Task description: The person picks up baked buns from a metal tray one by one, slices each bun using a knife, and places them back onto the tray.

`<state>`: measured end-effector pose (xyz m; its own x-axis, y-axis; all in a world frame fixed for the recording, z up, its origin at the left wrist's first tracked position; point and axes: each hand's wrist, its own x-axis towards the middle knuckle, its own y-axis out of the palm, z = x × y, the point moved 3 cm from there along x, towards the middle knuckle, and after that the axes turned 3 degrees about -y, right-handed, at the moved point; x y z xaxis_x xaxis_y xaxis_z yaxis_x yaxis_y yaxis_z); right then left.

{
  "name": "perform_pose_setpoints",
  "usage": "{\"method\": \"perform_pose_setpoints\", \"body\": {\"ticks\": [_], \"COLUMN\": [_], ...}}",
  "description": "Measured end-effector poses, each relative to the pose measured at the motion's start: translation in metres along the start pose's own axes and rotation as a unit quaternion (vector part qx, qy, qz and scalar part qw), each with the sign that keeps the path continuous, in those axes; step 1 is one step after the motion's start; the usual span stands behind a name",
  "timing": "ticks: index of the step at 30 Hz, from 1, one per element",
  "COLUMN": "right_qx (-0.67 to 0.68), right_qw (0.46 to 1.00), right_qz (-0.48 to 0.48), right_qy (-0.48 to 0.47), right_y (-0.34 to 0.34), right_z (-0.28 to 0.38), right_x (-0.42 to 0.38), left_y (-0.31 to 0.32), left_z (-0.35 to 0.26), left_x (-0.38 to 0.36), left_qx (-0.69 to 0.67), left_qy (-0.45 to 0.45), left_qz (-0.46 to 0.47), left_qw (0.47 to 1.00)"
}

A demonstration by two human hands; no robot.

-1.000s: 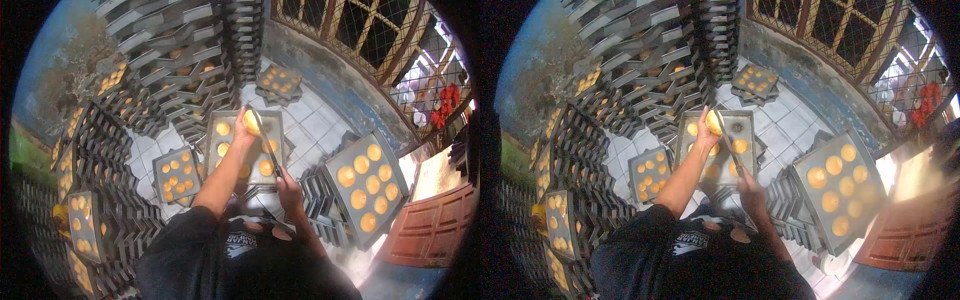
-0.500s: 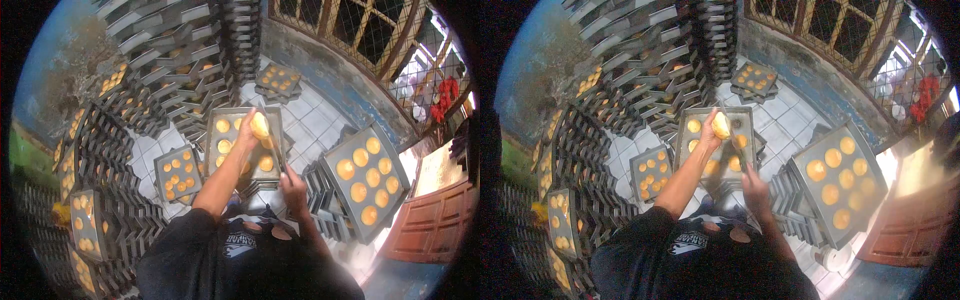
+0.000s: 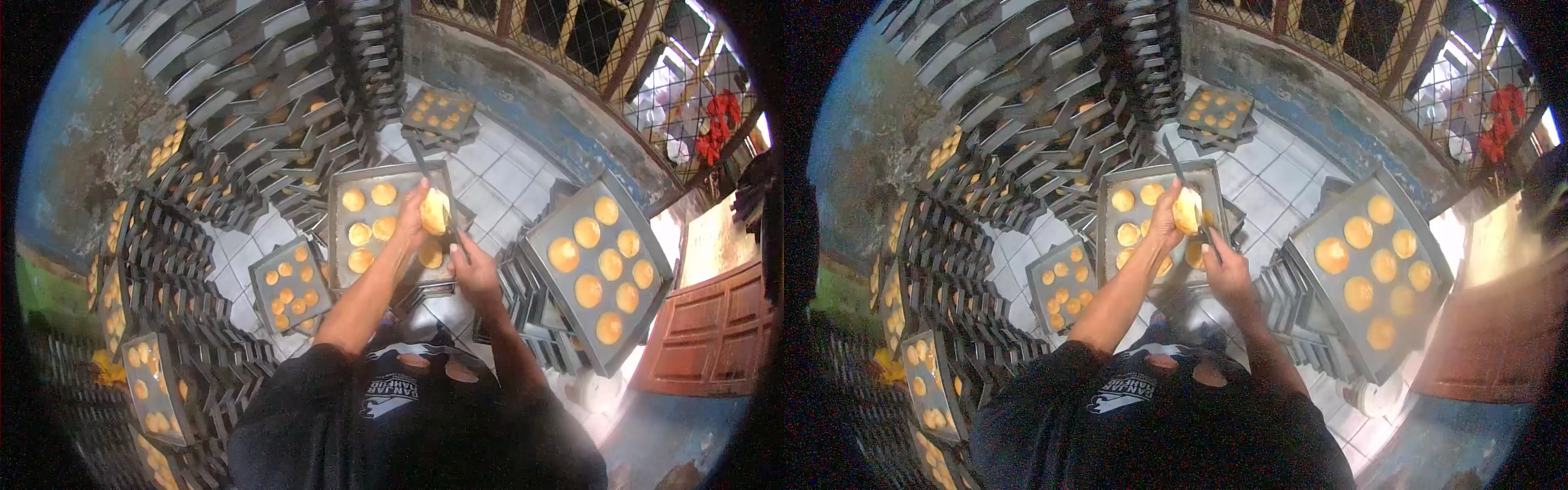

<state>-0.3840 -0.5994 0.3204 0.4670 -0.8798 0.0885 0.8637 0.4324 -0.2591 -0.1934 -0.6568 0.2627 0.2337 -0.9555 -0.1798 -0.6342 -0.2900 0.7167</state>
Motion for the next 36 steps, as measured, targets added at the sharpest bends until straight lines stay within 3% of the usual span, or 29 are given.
{"method": "perform_pose_setpoints", "body": {"ticks": [4,5,8,9,12,14,16,17,20,23,28,31,34,36], "right_qx": [-0.119,-0.151,-0.132,-0.085,-0.018,-0.071,-0.101,-0.080,-0.025,-0.031,-0.056,-0.079,-0.056,-0.039], "right_qw": [0.992,0.986,0.990,0.995,0.999,0.996,0.992,0.991,0.995,0.997,0.996,0.993,0.995,0.992], "right_qz": [0.037,0.064,0.036,0.030,0.032,0.057,0.073,0.100,0.079,0.067,0.064,0.083,0.074,0.088], "right_qy": [-0.028,0.018,-0.041,0.036,-0.007,0.006,-0.021,0.040,0.047,0.021,-0.029,0.014,0.048,0.077], "right_y": [-0.003,-0.002,0.002,0.002,0.004,-0.005,-0.007,-0.004,-0.002,0.001,-0.011,-0.007,0.013,0.025], "right_z": [-0.013,-0.014,-0.015,0.007,0.004,-0.002,-0.024,-0.030,-0.039,-0.033,-0.054,-0.091,-0.092,-0.095], "right_x": [-0.038,-0.051,-0.042,-0.033,-0.004,-0.020,-0.052,-0.061,-0.052,-0.019,-0.062,-0.074,-0.040,-0.027], "left_y": [-0.011,-0.016,-0.018,-0.013,-0.002,-0.008,-0.019,-0.024,-0.012,0.003,-0.027,-0.019,-0.025,-0.038], "left_z": [-0.038,-0.043,-0.022,-0.007,0.000,-0.021,-0.036,-0.038,-0.010,0.013,-0.011,-0.003,0.043,0.053], "left_x": [0.004,0.002,-0.004,-0.009,-0.012,-0.006,-0.008,-0.011,-0.020,-0.029,-0.009,-0.032,-0.037,-0.035], "left_qx": [-0.044,-0.017,0.045,0.059,0.062,0.008,-0.020,0.001,0.060,0.002,-0.037,-0.003,-0.025,-0.040], "left_qy": [0.013,0.014,0.025,0.016,0.019,0.014,0.020,0.014,0.022,-0.003,0.015,-0.022,-0.051,-0.050], "left_qz": [-0.038,-0.039,-0.042,-0.041,-0.042,-0.075,-0.048,-0.043,-0.063,-0.121,-0.086,-0.117,-0.174,-0.163], "left_qw": [0.998,0.999,0.998,0.997,0.997,0.997,0.998,0.999,0.996,0.993,0.995,0.993,0.983,0.985]}}
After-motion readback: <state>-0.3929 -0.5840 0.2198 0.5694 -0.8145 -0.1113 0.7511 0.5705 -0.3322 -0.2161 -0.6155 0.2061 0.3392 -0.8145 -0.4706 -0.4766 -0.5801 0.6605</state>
